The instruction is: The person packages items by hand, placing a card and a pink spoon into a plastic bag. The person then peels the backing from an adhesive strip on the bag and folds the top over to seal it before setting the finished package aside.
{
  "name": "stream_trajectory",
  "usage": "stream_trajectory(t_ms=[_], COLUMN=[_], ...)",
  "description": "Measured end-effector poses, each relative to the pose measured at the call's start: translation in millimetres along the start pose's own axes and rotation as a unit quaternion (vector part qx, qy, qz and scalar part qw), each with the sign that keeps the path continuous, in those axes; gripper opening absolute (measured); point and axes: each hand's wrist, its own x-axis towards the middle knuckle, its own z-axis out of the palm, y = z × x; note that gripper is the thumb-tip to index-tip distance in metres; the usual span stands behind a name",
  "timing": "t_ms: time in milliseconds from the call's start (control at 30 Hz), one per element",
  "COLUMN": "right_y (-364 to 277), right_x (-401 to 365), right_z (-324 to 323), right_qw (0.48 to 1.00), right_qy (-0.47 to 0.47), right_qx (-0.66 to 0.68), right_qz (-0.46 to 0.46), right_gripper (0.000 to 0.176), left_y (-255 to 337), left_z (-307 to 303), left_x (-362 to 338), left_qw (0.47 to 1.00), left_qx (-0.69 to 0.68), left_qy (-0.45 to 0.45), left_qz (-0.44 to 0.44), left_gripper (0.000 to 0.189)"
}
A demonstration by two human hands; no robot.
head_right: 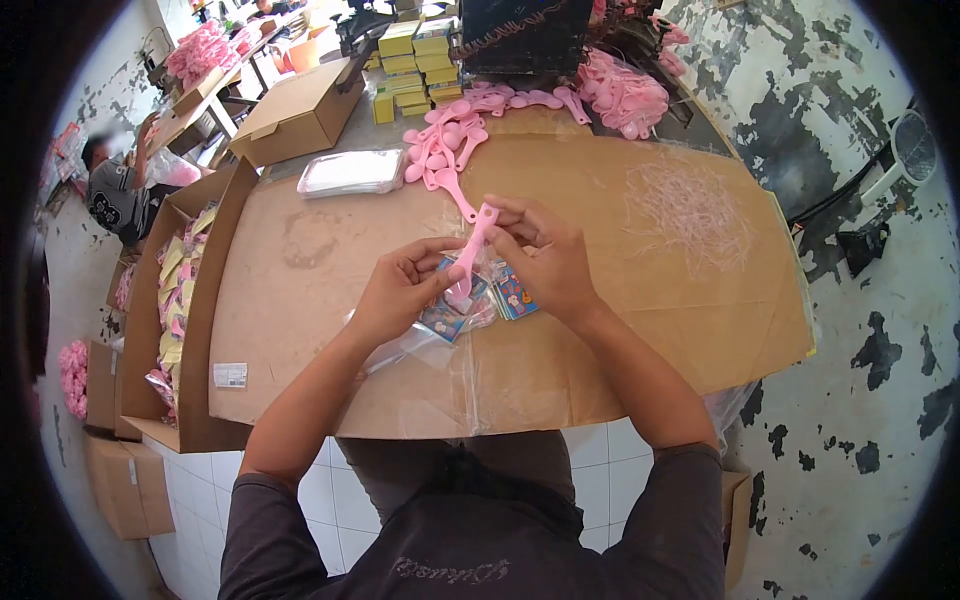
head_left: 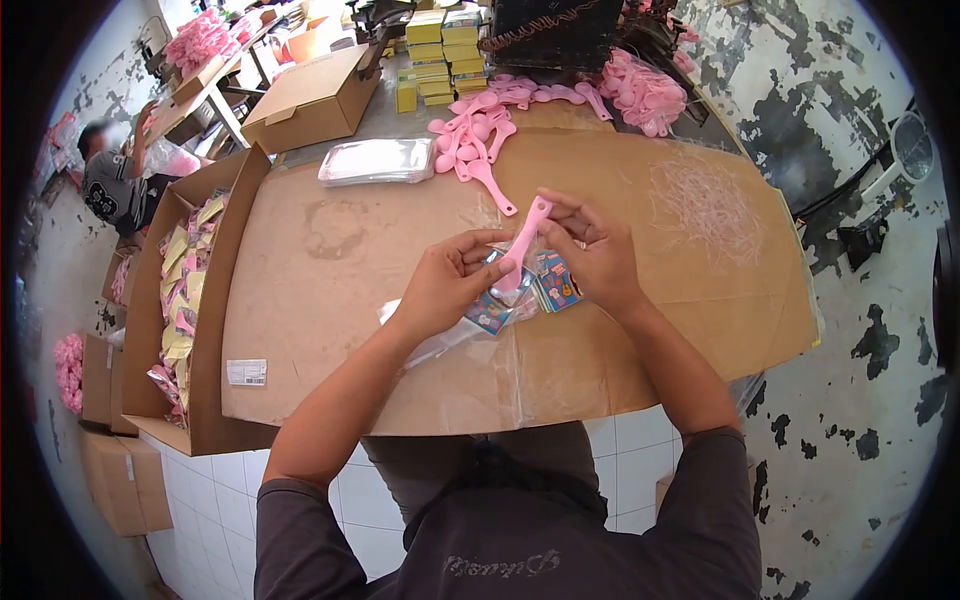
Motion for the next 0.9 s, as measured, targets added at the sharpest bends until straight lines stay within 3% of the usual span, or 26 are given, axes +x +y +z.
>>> stream_trajectory(t_ms=[100, 200, 300, 400, 500, 600, 700, 800, 900], right_y=[2.0, -6.7, -27.5, -50.4, -76.2, -110.4, -138.9, -137.5, -135.2], right_x=[-0.7, 3.5, 16.9, 19.2, 27.0, 33.8, 32.2, 29.9, 26.3], right_z=[-10.2, -11.0, -3.8, -1.7, -9.4, -11.9, -10.3, -7.4, -2.5], right_qw=[0.985, 0.985, 0.993, 0.977, 0.942, 0.936, 0.849, 0.843, 0.904], right_qy=[-0.099, -0.145, -0.057, -0.151, -0.267, -0.202, -0.230, -0.180, -0.159], right_qx=[-0.140, -0.097, 0.091, -0.119, -0.177, -0.214, -0.413, -0.464, -0.371], right_qz=[-0.006, -0.010, 0.042, -0.094, -0.106, -0.191, -0.237, -0.203, -0.141], right_gripper=[0.039, 0.035, 0.024, 0.019, 0.017, 0.015, 0.012, 0.009, 0.009], left_y=[3.6, 12.4, 17.8, 17.8, 19.5, 21.6, 22.4, 30.7, 36.6], left_z=[-2.5, -9.8, -12.1, -8.9, -10.7, -5.1, -2.9, 7.0, 13.7], left_x=[0.5, -0.8, -4.1, -5.7, -8.4, -9.0, -10.1, -23.0, -26.7], left_qw=[1.000, 0.998, 0.996, 0.993, 0.988, 0.993, 0.987, 0.973, 0.961], left_qx=[-0.022, -0.052, -0.054, -0.055, -0.081, -0.056, 0.022, 0.104, 0.140], left_qy=[0.002, -0.024, -0.059, -0.098, -0.127, -0.086, -0.075, -0.069, -0.067], left_qz=[-0.005, -0.024, -0.033, -0.029, -0.024, 0.053, 0.139, 0.194, 0.227], left_gripper=[0.041, 0.042, 0.045, 0.048, 0.050, 0.051, 0.051, 0.049, 0.046])
